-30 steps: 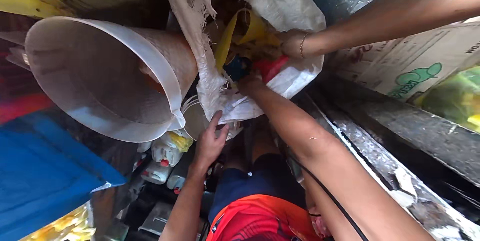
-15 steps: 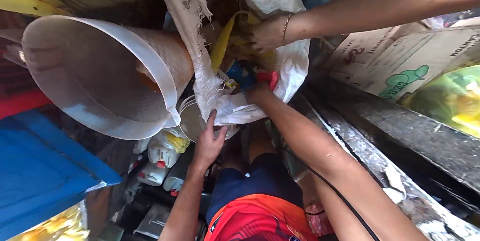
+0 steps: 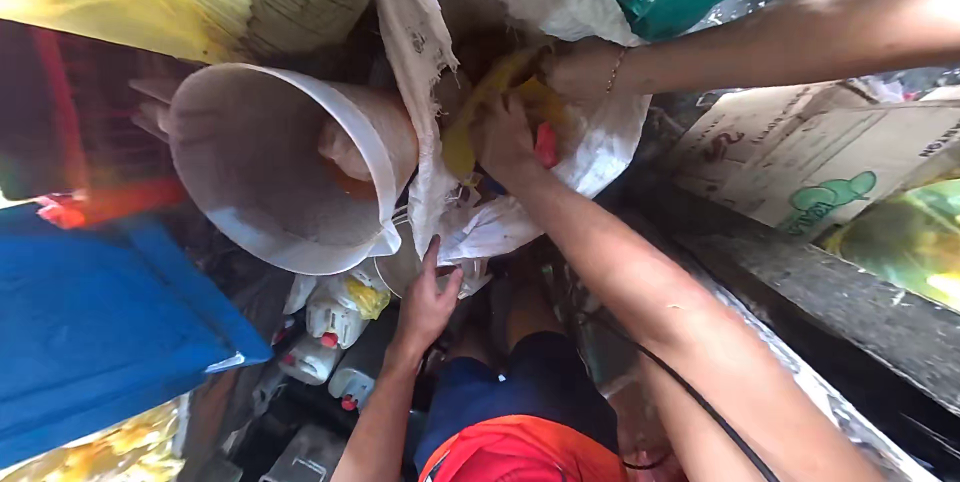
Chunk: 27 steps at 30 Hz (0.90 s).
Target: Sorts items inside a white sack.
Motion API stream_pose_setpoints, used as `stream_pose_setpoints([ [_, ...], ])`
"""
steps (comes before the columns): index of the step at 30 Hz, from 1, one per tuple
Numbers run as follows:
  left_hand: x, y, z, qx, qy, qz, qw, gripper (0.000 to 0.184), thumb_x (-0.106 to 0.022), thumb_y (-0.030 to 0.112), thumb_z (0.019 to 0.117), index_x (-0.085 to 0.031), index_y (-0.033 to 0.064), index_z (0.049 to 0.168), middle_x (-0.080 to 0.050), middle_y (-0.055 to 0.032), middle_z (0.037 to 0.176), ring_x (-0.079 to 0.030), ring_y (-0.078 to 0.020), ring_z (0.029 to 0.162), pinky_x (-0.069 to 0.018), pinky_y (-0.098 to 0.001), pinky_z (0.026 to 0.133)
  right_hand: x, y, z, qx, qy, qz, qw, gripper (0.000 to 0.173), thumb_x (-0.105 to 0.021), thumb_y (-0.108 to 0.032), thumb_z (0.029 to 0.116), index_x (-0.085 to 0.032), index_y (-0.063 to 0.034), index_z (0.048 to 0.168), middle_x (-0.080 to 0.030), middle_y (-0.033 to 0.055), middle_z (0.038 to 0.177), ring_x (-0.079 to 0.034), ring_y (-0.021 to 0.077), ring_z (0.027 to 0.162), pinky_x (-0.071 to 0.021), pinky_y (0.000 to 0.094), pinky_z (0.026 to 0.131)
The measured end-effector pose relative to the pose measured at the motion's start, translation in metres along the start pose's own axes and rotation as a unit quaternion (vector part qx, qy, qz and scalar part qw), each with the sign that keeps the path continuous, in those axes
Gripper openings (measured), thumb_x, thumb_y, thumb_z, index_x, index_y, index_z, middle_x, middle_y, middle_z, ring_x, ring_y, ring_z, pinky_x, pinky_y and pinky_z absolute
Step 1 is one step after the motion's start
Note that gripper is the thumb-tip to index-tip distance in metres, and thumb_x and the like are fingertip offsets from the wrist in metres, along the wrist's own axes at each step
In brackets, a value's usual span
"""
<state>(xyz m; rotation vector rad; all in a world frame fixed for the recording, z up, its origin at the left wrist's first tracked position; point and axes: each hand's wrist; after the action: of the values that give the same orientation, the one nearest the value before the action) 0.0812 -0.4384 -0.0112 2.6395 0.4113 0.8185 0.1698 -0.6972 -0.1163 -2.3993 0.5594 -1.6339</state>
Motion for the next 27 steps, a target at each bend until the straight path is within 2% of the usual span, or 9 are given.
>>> stream_pose_setpoints([
  [3,0.004,-0.005,-0.001,-0.007,0.006,0.004,1.0,0.071,-0.059,0.045,0.1018,-0.029,0.0229,0.162,-0.071,-0.0049,0.123,-0.075,-0.014,0.09,-0.0665,-0.0394,0.076,0.001,0.003,-0.011,0.033,-0.113,-0.087,0.989,0.023,-0.054,-0.003,0.0984,-0.073,-0.0038,0.112,-0.07,0.0182,0.119,-0.049,0.0404,0.136,-0.0315,0.0593,0.117],
  [6,0.0,-0.009,0.0,-0.004,0.007,-0.006,1.0,0.072,-0.06,0.044,0.1015,-0.027,0.0247,0.163,-0.071,-0.0035,0.124,-0.075,-0.0134,0.094,-0.0671,-0.0399,0.077,-0.01,0.002,-0.03,0.022,-0.187,-0.149,0.971,0.024,-0.058,-0.001,0.0943,-0.075,-0.0074,0.111,-0.073,0.0119,0.117,-0.05,0.0368,0.137,-0.0303,0.0561,0.119],
  [8,-0.002,-0.005,0.002,-0.008,0.012,-0.035,0.999,0.073,-0.062,0.041,0.1014,-0.028,0.0205,0.163,-0.07,-0.0046,0.126,-0.076,-0.0144,0.094,-0.0679,-0.0395,0.076,-0.02,0.009,-0.032,0.01,-0.213,-0.157,0.964,0.021,-0.061,-0.004,0.0931,-0.075,-0.0074,0.108,-0.073,0.0107,0.114,-0.051,0.0366,0.135,-0.0311,0.0557,0.119],
  [12,-0.005,0.004,0.003,-0.014,0.021,-0.071,0.997,0.076,-0.064,0.038,0.1007,-0.027,0.0103,0.161,-0.07,-0.006,0.125,-0.075,-0.0138,0.089,-0.0678,-0.0365,0.073,-0.038,0.019,-0.033,-0.025,-0.252,-0.122,0.96,0.026,-0.053,-0.009,0.0999,-0.075,-0.006,0.115,-0.071,0.0165,0.122,-0.047,0.0407,0.139,-0.0277,0.0595,0.121],
  [15,-0.006,0.004,0.004,-0.009,0.022,-0.061,0.998,0.079,-0.065,0.038,0.0999,-0.025,0.0092,0.161,-0.07,-0.0061,0.126,-0.075,-0.0135,0.092,-0.0676,-0.0369,0.075,-0.037,0.018,-0.033,-0.049,-0.296,-0.071,0.951,0.024,-0.06,-0.016,0.0983,-0.073,-0.0022,0.113,-0.07,0.0218,0.118,-0.055,0.045,0.128,-0.0334,0.0678,0.113],
  [18,-0.006,0.003,0.007,-0.016,0.03,-0.048,0.998,0.078,-0.065,0.039,0.0999,-0.026,0.0085,0.161,-0.07,-0.0054,0.126,-0.075,-0.0125,0.094,-0.0674,-0.0362,0.077,-0.026,0.014,-0.021,-0.09,-0.378,0.01,0.921,0.05,-0.071,-0.047,0.0869,-0.072,-0.0023,0.109,-0.068,0.025,0.117,-0.061,0.046,0.117,-0.0415,0.0738,0.096],
  [20,-0.007,0.004,0.01,-0.018,0.034,-0.055,0.998,0.078,-0.065,0.038,0.0998,-0.026,0.0082,0.161,-0.069,-0.0066,0.129,-0.075,-0.0132,0.095,-0.0676,-0.0365,0.077,-0.028,0.014,0.0,-0.114,-0.405,0.065,0.905,0.054,-0.072,-0.053,0.0847,-0.074,-0.0028,0.105,-0.069,0.0243,0.115,-0.063,0.0446,0.113,-0.0449,0.0736,0.089],
  [23,-0.008,0.005,0.012,-0.017,0.036,-0.077,0.996,0.079,-0.067,0.037,0.0995,-0.026,0.0078,0.161,-0.066,-0.0082,0.133,-0.074,-0.014,0.098,-0.0673,-0.0368,0.079,-0.022,0.011,0.031,-0.148,-0.368,0.127,0.909,0.05,-0.071,-0.041,0.0917,-0.069,0.0,0.12,-0.064,0.0276,0.128,-0.058,0.0467,0.123,-0.0431,0.0734,0.095],
  [27,-0.009,0.007,0.007,-0.005,0.032,-0.125,0.992,0.08,-0.069,0.033,0.0988,-0.025,0.0108,0.162,-0.069,-0.005,0.129,-0.076,-0.0157,0.09,-0.0683,-0.0375,0.072,0.001,0.004,0.072,-0.16,-0.138,0.239,0.948,0.051,-0.058,-0.034,0.1029,-0.056,0.0014,0.139,-0.056,0.0273,0.142,-0.052,0.0442,0.134,-0.0422,0.0629,0.108],
])
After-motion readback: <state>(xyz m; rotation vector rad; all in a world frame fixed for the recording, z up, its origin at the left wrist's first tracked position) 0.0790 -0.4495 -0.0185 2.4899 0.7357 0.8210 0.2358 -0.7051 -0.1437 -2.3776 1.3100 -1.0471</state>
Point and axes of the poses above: each hand's wrist, its own z-axis towards the middle knuckle, its own x-axis out of the back of the hand, y = z × x
